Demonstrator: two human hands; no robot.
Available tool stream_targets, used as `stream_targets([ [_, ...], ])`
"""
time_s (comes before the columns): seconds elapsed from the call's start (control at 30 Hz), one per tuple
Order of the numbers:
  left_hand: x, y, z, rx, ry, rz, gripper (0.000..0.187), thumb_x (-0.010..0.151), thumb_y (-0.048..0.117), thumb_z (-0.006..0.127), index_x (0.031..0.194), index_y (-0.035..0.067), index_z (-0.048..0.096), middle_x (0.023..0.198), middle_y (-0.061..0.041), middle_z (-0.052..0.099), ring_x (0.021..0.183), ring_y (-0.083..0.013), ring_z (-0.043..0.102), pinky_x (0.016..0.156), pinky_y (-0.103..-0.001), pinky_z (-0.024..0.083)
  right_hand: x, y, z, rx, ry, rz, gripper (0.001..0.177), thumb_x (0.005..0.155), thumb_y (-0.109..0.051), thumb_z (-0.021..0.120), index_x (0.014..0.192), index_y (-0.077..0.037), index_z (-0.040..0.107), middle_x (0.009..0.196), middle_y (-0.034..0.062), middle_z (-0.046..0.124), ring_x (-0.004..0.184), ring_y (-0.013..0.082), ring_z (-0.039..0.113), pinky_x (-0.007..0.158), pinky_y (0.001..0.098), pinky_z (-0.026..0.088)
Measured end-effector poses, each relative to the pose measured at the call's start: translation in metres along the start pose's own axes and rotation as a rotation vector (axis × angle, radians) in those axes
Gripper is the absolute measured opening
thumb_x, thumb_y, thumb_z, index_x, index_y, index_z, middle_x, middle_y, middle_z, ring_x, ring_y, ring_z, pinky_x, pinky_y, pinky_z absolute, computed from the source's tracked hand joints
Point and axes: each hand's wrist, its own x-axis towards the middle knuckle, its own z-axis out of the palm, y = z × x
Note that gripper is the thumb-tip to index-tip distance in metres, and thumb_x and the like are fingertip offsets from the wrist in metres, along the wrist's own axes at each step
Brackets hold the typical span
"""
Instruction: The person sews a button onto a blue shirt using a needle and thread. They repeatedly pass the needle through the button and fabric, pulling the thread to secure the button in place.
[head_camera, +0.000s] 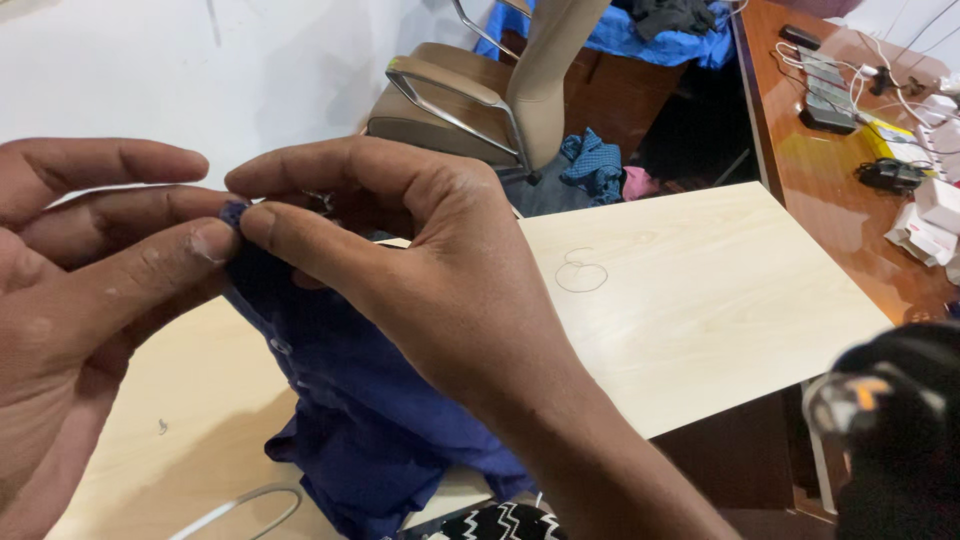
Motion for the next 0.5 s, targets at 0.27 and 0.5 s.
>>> stream_targets([
  [0.27,-0.006,0.007,-0.002,-0.017,0.028,-0.019,0.039,0.095,-0.001,0.063,0.132,-0.006,0.053,0.111,-0.022,0.073,0.108,-0.0246,0.077,0.095,-0.035,0.060,0.005,0.007,0.004,-0.061,-0.019,-0.029,0.027,0.093,-0.017,0.075,0.116,-0.003,0.076,0.097,0.0076,0.079,0.089,0.0101,0.076,0.079,0.0223,0.065],
  [0.5,-0.013,0.010,0.006,-0.025,0.110,0.034,0.043,0.091,-0.007,0.066,0.131,-0.007,0.051,0.117,-0.021,0.065,0.112,-0.0236,0.074,0.098,-0.030,0.063,0.007,0.012,0.001,-0.017,-0.076,-0.039,0.024,0.096,-0.016,0.074,0.115,-0.001,0.077,0.099,0.0088,0.081,0.089,0.0108,0.076,0.081,0.0233,0.065],
])
